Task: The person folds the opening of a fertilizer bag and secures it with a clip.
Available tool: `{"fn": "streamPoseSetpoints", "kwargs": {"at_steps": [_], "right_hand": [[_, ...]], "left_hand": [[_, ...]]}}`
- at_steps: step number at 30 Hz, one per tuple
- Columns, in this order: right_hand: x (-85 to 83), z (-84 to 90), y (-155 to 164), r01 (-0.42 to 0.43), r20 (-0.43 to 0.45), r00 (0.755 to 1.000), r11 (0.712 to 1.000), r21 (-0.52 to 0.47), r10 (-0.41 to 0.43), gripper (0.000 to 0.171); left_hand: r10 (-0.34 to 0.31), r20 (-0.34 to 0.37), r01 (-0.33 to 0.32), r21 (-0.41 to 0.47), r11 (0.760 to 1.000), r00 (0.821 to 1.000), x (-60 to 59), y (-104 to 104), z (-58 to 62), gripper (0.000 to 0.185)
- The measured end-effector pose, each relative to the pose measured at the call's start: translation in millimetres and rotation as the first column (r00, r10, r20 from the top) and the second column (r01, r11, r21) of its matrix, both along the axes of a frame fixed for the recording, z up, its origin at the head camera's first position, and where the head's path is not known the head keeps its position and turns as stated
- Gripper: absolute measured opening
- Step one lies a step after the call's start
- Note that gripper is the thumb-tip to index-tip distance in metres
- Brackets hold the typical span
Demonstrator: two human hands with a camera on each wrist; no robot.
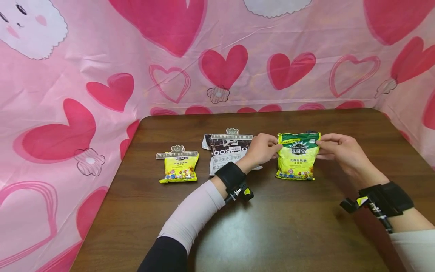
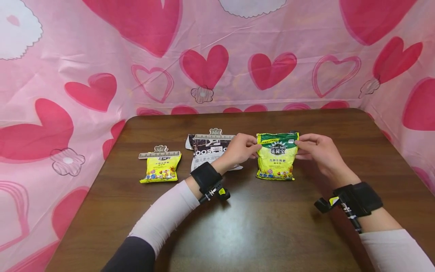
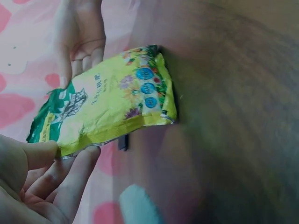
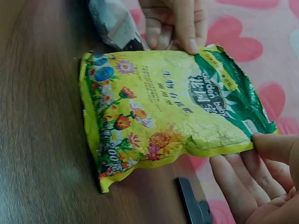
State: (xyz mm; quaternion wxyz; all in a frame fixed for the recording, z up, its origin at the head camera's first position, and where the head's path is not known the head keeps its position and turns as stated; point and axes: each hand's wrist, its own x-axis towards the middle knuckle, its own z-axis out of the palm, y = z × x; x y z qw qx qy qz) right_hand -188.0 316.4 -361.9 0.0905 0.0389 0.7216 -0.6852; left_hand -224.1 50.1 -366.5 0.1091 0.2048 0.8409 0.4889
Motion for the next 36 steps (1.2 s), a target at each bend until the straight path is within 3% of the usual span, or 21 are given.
{"fn": "streamPoseSetpoints", "kwargs": {"at_steps": [9,14,17,23,26,32,36], "right_hand": [[-5.1,7.5,-20.4,0.008,-0.093,0.996,0.999,-0.051,-0.013,0.005],[-7.9,8.4,-27.4,-0.031,-0.145,0.989,0.994,-0.102,0.016,0.008],[-9.5,8.2,-31.7,-0.041,-0.166,0.986,0.992,-0.119,0.021,0.009],[-10.1,6.6,-40.8,0.002,-0.178,0.984,0.998,-0.058,-0.012,0.005],[-9.5,4.8,-41.9,-0.021,-0.189,0.982,0.996,-0.089,0.004,0.005],[-7.1,1.2,-43.2,-0.019,-0.21,0.978,0.995,-0.097,-0.001,0.005],[-6.1,0.0,-41.7,-0.036,-0.236,0.972,0.994,-0.103,0.011,0.006]], "left_hand": [[-0.032,-0.065,0.03,-0.028,0.999,0.997,-11.0,-22.5,8.3,0.015],[-0.037,-0.097,0.033,-0.033,0.999,0.995,-15.6,-31.6,11.1,0.016],[-0.05,-0.106,0.046,-0.041,0.998,0.993,-16.8,-36.8,13.3,0.016],[-0.086,-0.085,0.084,-0.03,0.996,0.993,-18.3,-47.0,15.9,0.019],[-0.101,-0.087,0.098,-0.038,0.994,0.991,-18.3,-50.1,15.2,0.021],[-0.116,-0.167,0.104,-0.081,0.991,0.979,-17.0,-51.9,16.3,0.018],[-0.107,-0.193,0.099,-0.053,0.994,0.975,-16.4,-50.4,21.1,0.019]]}}
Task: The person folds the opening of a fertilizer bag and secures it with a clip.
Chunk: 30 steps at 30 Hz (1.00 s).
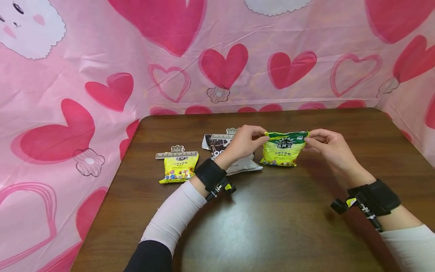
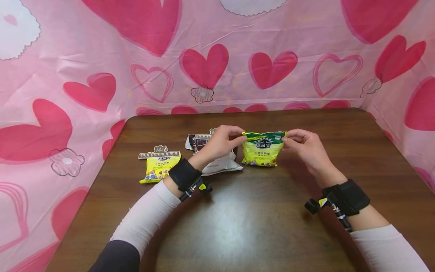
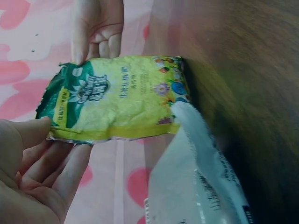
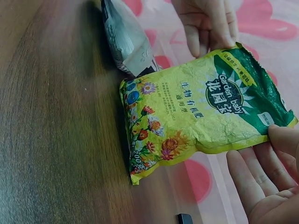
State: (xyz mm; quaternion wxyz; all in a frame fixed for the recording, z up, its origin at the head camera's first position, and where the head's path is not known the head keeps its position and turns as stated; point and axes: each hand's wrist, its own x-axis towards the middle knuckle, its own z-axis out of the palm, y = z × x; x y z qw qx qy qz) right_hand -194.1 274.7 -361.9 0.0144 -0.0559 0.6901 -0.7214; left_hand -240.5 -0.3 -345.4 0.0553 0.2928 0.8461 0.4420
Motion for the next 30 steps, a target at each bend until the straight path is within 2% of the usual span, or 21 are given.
{"fn": "streamPoseSetpoints", "kwargs": {"at_steps": [3,5,9,12,16,23,27,30], "right_hand": [[0.8,-0.3,1.8,-0.012,-0.029,0.999,1.0,0.023,0.013,0.008],[1.2,-0.8,2.4,0.004,-0.05,0.999,0.996,0.084,0.0,0.009],[1.6,-2.1,2.0,0.08,-0.107,0.993,0.968,0.239,-0.056,0.009],[1.7,-2.8,1.2,0.119,-0.155,0.985,0.953,0.278,-0.077,0.01],[2.1,-3.3,0.0,0.14,-0.208,0.975,0.953,0.269,-0.084,0.014],[4.3,-4.3,-4.0,0.16,-0.256,0.958,0.983,0.09,-0.132,0.015],[4.2,-4.7,-4.0,0.177,-0.298,0.946,0.974,0.144,-0.128,0.005],[4.5,-5.0,-4.0,0.207,-0.316,0.94,0.954,0.219,-0.132,0.009]], "left_hand": [[0.013,0.0,-0.013,0.023,1.0,1.0,0.7,0.8,4.6,0.022],[0.02,0.003,-0.02,0.036,0.999,1.0,1.0,0.9,6.2,0.023],[0.022,0.006,-0.022,0.049,0.999,1.0,0.6,0.6,4.5,0.022],[0.014,0.011,-0.014,0.066,0.998,1.0,-0.2,0.6,2.1,0.022],[0.003,0.023,-0.005,0.098,0.995,1.0,-1.0,0.8,-0.2,0.02],[-0.026,-0.015,0.028,0.135,0.99,1.0,-1.1,-0.5,-1.9,0.011],[-0.037,-0.022,0.04,0.156,0.987,0.999,-0.4,-0.9,-3.1,0.011],[-0.061,-0.032,0.066,0.175,0.982,0.998,0.1,-1.2,-3.6,0.01]]}}
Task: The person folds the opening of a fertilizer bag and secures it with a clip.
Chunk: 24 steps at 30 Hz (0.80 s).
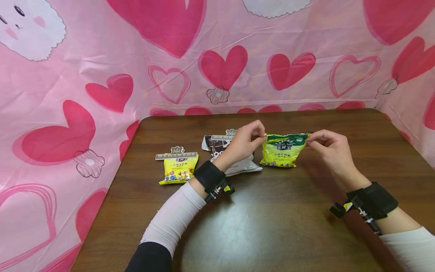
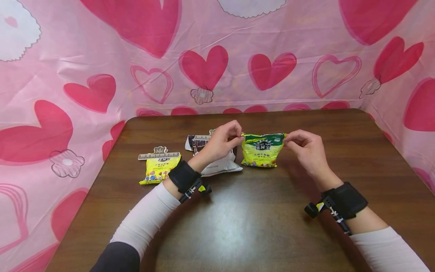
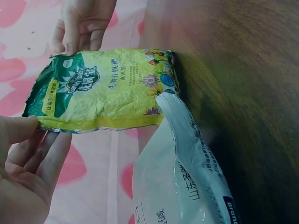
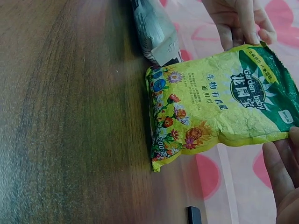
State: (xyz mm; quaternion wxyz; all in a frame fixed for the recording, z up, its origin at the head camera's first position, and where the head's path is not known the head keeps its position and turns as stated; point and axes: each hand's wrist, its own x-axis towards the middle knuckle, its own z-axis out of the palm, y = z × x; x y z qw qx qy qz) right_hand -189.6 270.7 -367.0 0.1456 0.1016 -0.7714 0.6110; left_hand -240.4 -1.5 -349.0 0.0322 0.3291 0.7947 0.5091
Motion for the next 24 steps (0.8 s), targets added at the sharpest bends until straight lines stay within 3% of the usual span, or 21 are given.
{"fn": "streamPoseSetpoints", "kwargs": {"at_steps": [5,12,19,24], "right_hand": [[1.0,-1.4,0.6,0.041,-0.004,0.999,0.994,0.098,-0.041,0.013],[0.8,-4.8,3.0,0.032,0.002,0.999,0.998,0.056,-0.032,0.017],[1.6,-4.2,5.5,0.072,-0.001,0.997,0.975,0.212,-0.074,0.02],[2.0,-4.3,6.6,0.078,-0.003,0.997,0.959,0.271,-0.081,0.019]], "left_hand": [[-0.02,-0.017,0.02,-0.001,1.0,1.0,0.9,-0.3,-0.6,0.009],[-0.022,0.01,0.022,-0.04,0.999,1.0,2.0,-1.8,-0.1,0.018],[-0.037,-0.001,0.036,-0.031,0.999,0.999,0.6,-0.3,-1.4,0.018],[-0.024,-0.025,0.022,-0.061,0.998,0.999,0.8,0.7,-1.7,0.018]]}}
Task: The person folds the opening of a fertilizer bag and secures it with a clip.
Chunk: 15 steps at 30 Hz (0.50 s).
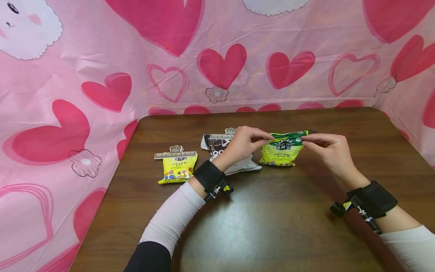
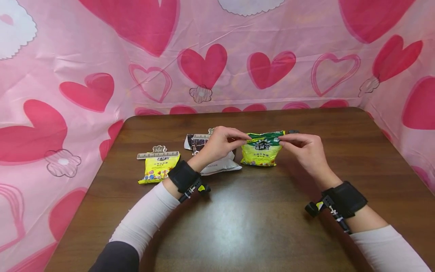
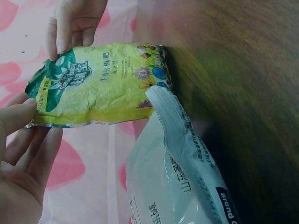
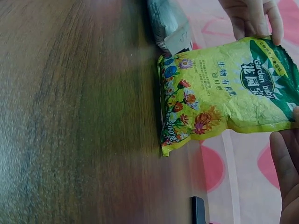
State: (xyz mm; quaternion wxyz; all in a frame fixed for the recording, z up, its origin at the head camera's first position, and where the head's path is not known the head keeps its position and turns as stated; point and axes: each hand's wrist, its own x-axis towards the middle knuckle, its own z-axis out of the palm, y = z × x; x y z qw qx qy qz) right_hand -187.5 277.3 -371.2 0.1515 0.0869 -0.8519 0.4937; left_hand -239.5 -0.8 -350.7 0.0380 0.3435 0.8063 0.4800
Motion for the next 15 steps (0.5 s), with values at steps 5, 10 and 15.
{"fn": "streamPoseSetpoints", "kwargs": {"at_steps": [5,10,15], "right_hand": [[-0.7,-0.9,0.0,0.004,-0.011,1.0,1.0,0.013,-0.003,0.018],[-0.6,-0.3,-0.1,0.003,-0.017,1.0,1.0,0.016,-0.002,0.017],[0.1,0.2,0.0,-0.006,0.001,1.0,1.0,0.009,0.006,0.017]], "left_hand": [[0.008,-0.008,-0.008,-0.027,1.0,1.0,0.0,0.0,0.7,0.018],[0.015,-0.025,-0.016,-0.046,0.999,1.0,0.7,-0.8,1.1,0.018],[0.015,-0.04,-0.016,-0.042,0.999,0.999,0.8,-1.9,1.6,0.017]]}}
